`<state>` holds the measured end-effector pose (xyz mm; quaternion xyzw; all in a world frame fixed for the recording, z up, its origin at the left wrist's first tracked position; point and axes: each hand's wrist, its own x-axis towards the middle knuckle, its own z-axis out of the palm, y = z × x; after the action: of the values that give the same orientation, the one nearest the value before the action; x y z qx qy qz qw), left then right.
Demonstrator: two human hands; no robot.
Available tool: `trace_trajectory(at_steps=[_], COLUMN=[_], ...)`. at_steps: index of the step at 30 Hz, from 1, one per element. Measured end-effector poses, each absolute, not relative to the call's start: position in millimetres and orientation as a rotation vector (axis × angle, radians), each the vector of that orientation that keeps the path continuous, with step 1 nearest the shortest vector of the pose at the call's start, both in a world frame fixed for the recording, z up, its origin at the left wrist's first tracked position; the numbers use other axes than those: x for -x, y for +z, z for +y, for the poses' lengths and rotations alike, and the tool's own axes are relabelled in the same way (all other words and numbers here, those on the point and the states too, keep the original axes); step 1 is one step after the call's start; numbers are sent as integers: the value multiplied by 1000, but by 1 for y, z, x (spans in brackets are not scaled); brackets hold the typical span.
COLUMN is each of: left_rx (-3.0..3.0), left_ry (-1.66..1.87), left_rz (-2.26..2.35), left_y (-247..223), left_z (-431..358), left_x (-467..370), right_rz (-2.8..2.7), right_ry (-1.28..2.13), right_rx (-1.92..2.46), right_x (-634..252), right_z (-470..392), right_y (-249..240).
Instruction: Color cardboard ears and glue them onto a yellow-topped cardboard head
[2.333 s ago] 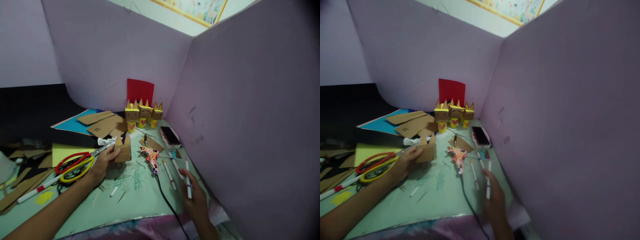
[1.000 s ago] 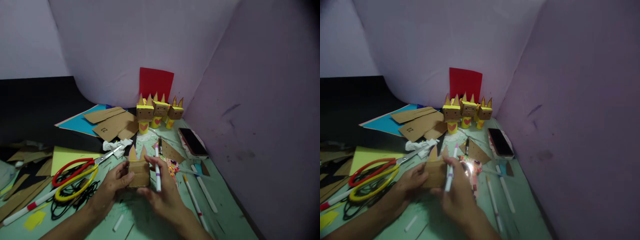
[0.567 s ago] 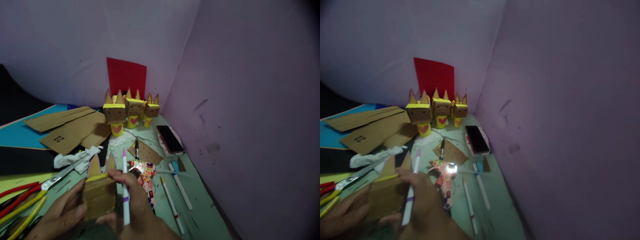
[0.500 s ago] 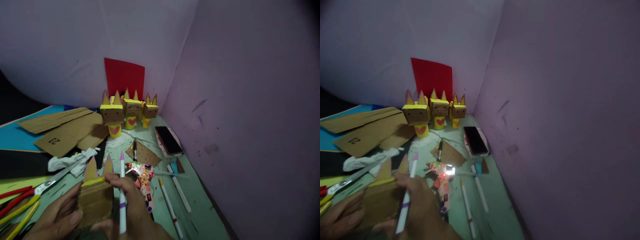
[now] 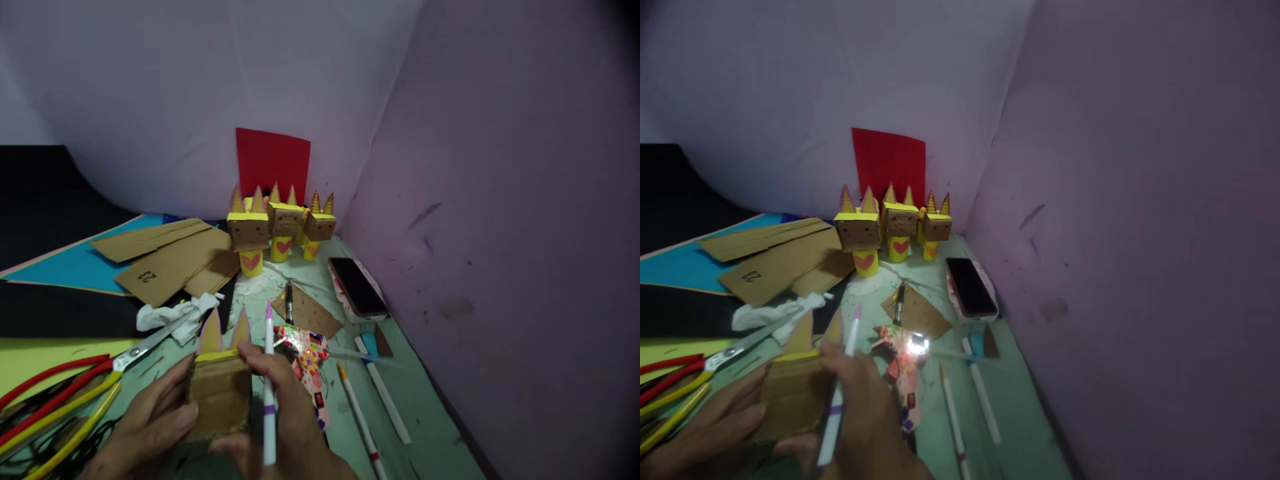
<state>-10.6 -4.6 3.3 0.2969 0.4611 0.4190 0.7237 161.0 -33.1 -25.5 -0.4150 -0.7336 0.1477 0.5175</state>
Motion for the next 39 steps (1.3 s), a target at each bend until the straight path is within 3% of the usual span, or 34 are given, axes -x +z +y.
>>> trace_trajectory(at_steps=[18,25,32,39], left_rx=[-756,-715,-576,-510], left_ry=[845,831,803,915], left_rz=[714,815,956,998], left_y=[13,15,14,18], left_z=[-5,-3,4,2], left_x=[7,5,8,6], right_rz=[-1752,-1791,-1769,-1908], right_ry=[464,448,156,55], right_rx=[1019,1058,1543,1997], right_x=[-160,-165,-262,-337], right_z=[-40,-35,-76,-123], right_y=[-17,-6,24,-1])
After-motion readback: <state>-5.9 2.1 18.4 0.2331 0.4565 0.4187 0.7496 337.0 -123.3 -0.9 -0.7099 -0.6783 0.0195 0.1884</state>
